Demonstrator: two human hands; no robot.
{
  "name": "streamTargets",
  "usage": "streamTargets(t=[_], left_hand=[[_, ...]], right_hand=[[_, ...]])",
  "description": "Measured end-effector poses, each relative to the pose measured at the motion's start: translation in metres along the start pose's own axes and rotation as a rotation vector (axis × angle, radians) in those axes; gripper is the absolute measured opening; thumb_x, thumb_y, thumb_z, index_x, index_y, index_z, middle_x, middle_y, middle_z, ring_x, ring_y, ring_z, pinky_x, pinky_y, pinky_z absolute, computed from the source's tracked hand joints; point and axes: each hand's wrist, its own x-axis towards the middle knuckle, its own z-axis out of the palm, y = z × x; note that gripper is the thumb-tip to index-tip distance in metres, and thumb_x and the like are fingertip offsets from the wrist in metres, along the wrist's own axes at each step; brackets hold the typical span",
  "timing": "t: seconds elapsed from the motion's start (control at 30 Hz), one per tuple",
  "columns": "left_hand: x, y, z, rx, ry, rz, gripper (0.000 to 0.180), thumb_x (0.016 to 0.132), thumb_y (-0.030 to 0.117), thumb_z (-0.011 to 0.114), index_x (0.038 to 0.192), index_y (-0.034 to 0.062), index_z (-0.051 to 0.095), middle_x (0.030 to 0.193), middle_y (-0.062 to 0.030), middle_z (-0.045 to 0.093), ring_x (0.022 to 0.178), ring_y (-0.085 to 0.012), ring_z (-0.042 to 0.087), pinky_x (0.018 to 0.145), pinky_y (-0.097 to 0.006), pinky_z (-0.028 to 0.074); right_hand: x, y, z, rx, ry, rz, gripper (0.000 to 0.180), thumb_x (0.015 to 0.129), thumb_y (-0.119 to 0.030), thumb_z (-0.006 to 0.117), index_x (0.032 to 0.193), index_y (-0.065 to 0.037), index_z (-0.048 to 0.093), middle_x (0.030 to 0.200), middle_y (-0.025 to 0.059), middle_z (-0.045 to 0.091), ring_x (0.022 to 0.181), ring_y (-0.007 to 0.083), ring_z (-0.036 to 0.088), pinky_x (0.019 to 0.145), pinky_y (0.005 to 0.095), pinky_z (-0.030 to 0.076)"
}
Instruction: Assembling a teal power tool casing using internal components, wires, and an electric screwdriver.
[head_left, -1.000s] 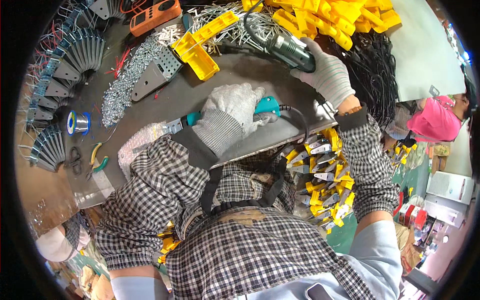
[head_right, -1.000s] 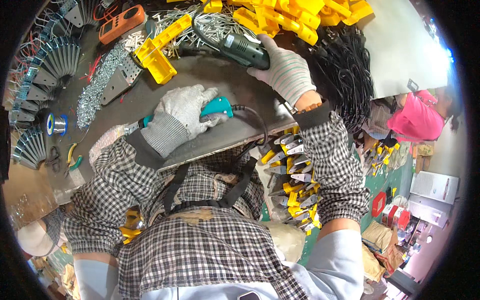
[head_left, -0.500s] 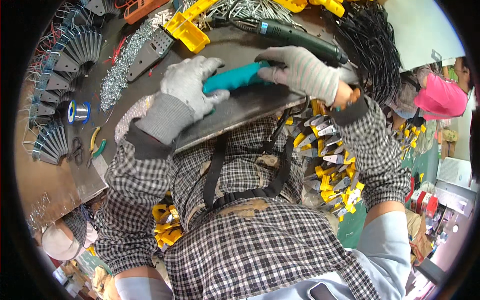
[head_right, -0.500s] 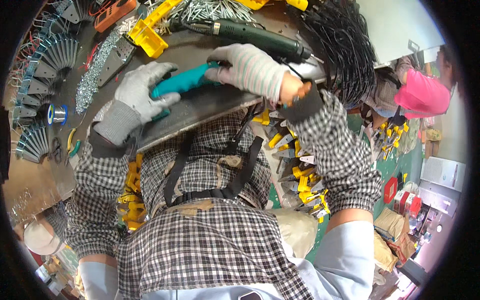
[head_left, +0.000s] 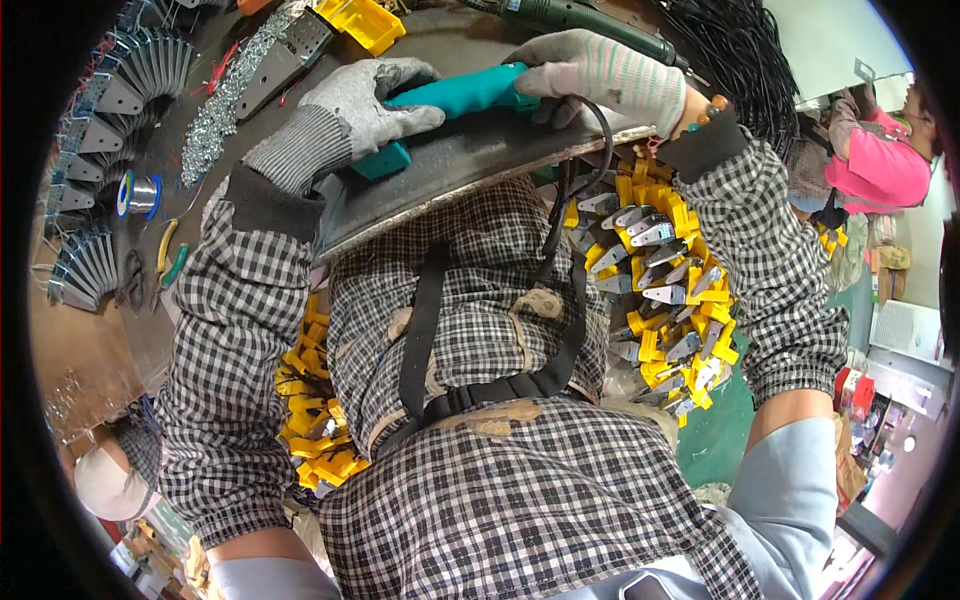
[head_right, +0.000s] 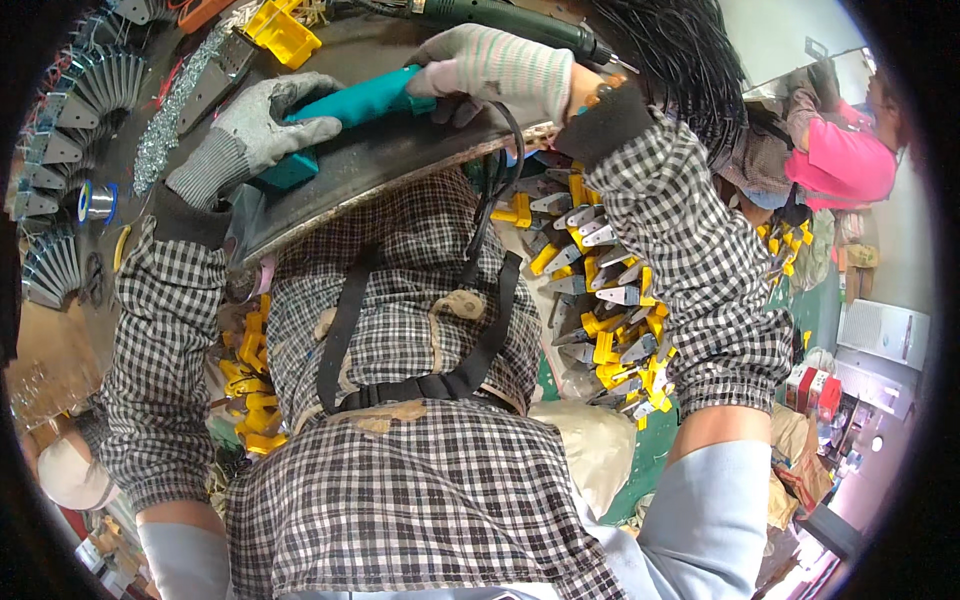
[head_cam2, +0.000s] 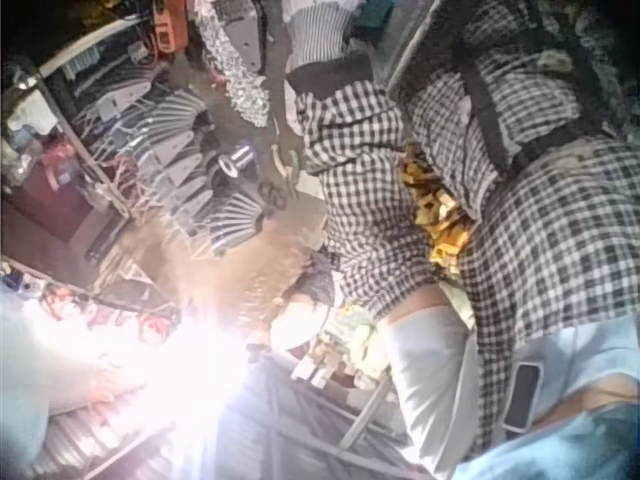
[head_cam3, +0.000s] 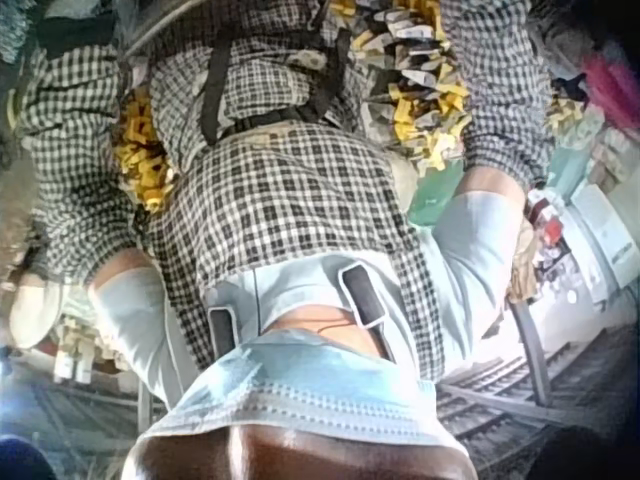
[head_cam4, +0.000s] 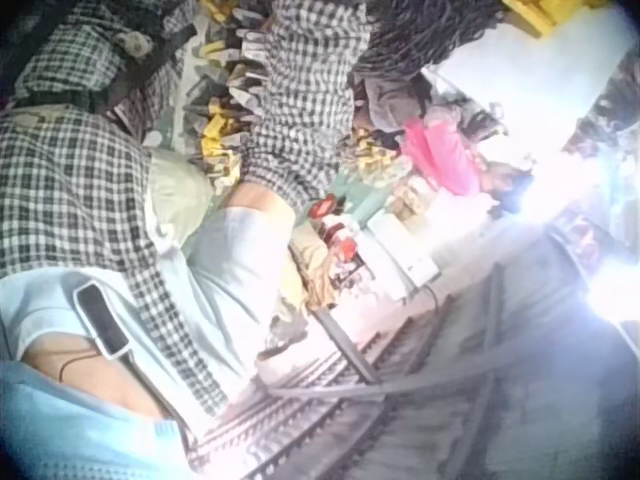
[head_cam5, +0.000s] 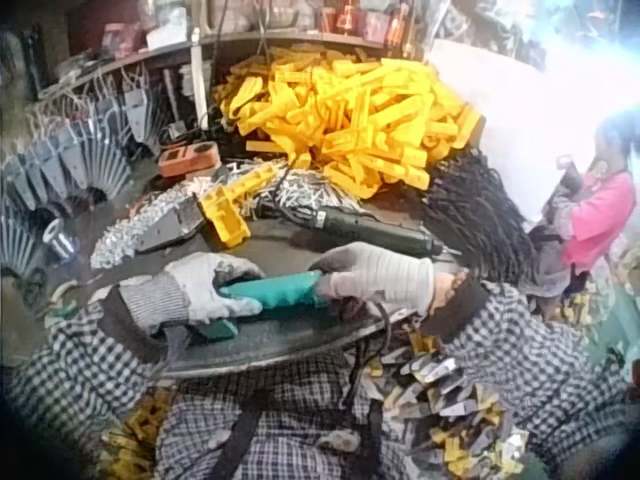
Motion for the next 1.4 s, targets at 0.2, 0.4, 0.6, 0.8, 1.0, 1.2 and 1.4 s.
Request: streamTargets(t=[0.2, 0.4, 0.6, 0.8, 1.0, 1.2, 1.4], left_hand=[[0.003, -0.004, -0.005, 0.105, 0.097, 0.053, 0.054, 0.087, 0.039, 0.071, 0.128, 0.0054, 0.057, 0.118, -0.0087, 0.064, 0.112, -0.019, 0.06, 0.101, -0.035, 0.046], [0.011, -0.011, -0.012, 0.014, 0.101, 0.015, 0.059, 0.084, 0.038, 0.075, 0.128, 0.0041, 0.057, 0.118, -0.0096, 0.064, 0.11, -0.0191, 0.062, 0.099, -0.034, 0.047], [0.033, -0.012, -0.024, 0.009, -0.056, 0.158, 0.058, 0.082, 0.041, 0.078, 0.124, 0.0044, 0.063, 0.108, -0.0086, 0.069, 0.102, -0.0182, 0.064, 0.094, -0.032, 0.049], [0.038, -0.003, -0.029, 0.166, -0.055, 0.051, 0.058, 0.084, 0.044, 0.075, 0.126, 0.0065, 0.063, 0.109, -0.0079, 0.069, 0.101, -0.0194, 0.065, 0.094, -0.033, 0.049], [0.044, -0.022, -0.024, 0.138, -0.046, 0.098, 0.055, 0.085, 0.045, 0.073, 0.124, 0.0066, 0.063, 0.106, -0.0062, 0.069, 0.099, -0.0164, 0.064, 0.092, -0.032, 0.049], [0.035, -0.009, -0.016, 0.069, -0.08, 0.069, 0.054, 0.085, 0.043, 0.074, 0.12, 0.0037, 0.064, 0.102, -0.0062, 0.068, 0.096, -0.0161, 0.063, 0.089, -0.032, 0.049], [0.023, 0.001, 0.02, 0.22, 0.271, 0.009, 0.055, 0.084, 0.04, 0.075, 0.122, 0.0027, 0.063, 0.107, -0.0084, 0.068, 0.098, -0.0175, 0.063, 0.091, -0.033, 0.049]], right_hand=[[0.008, -0.006, 0.0, 0.046, 0.006, 0.015, 0.057, 0.092, -0.037, 0.066, 0.127, 0.006, 0.056, 0.1, 0.0129, 0.069, 0.081, 0.0145, 0.068, 0.074, 0.0261, 0.057], [0.02, -0.013, 0.027, -0.988, 0.496, -0.248, 0.059, 0.077, -0.043, 0.076, 0.127, -0.017, 0.059, 0.113, 0.0104, 0.063, 0.106, 0.0316, 0.062, 0.09, 0.0443, 0.05], [0.032, 0.005, 0.04, -0.635, 0.403, -0.326, 0.048, 0.076, -0.028, 0.079, 0.118, -0.011, 0.064, 0.108, 0.0134, 0.067, 0.102, 0.0329, 0.064, 0.088, 0.0408, 0.052], [0.038, 0.001, 0.037, -0.591, 0.373, -0.291, 0.043, 0.078, -0.026, 0.078, 0.114, -0.007, 0.066, 0.099, 0.0161, 0.07, 0.093, 0.0329, 0.068, 0.084, 0.0401, 0.054], [0.055, 0.004, 0.014, -0.587, 0.119, -0.216, 0.052, 0.087, -0.04, 0.07, 0.124, -0.004, 0.063, 0.104, 0.018, 0.07, 0.094, 0.0308, 0.068, 0.086, 0.0372, 0.054], [0.05, -0.001, 0.028, -0.552, 0.126, -0.079, 0.046, 0.091, -0.032, 0.066, 0.124, -0.001, 0.061, 0.106, 0.017, 0.069, 0.097, 0.0278, 0.067, 0.09, 0.037, 0.053], [0.041, 0.006, 0.038, -0.451, 0.202, -0.027, 0.043, 0.086, -0.027, 0.071, 0.121, -0.004, 0.063, 0.103, 0.0165, 0.07, 0.095, 0.0284, 0.068, 0.088, 0.0373, 0.054]])
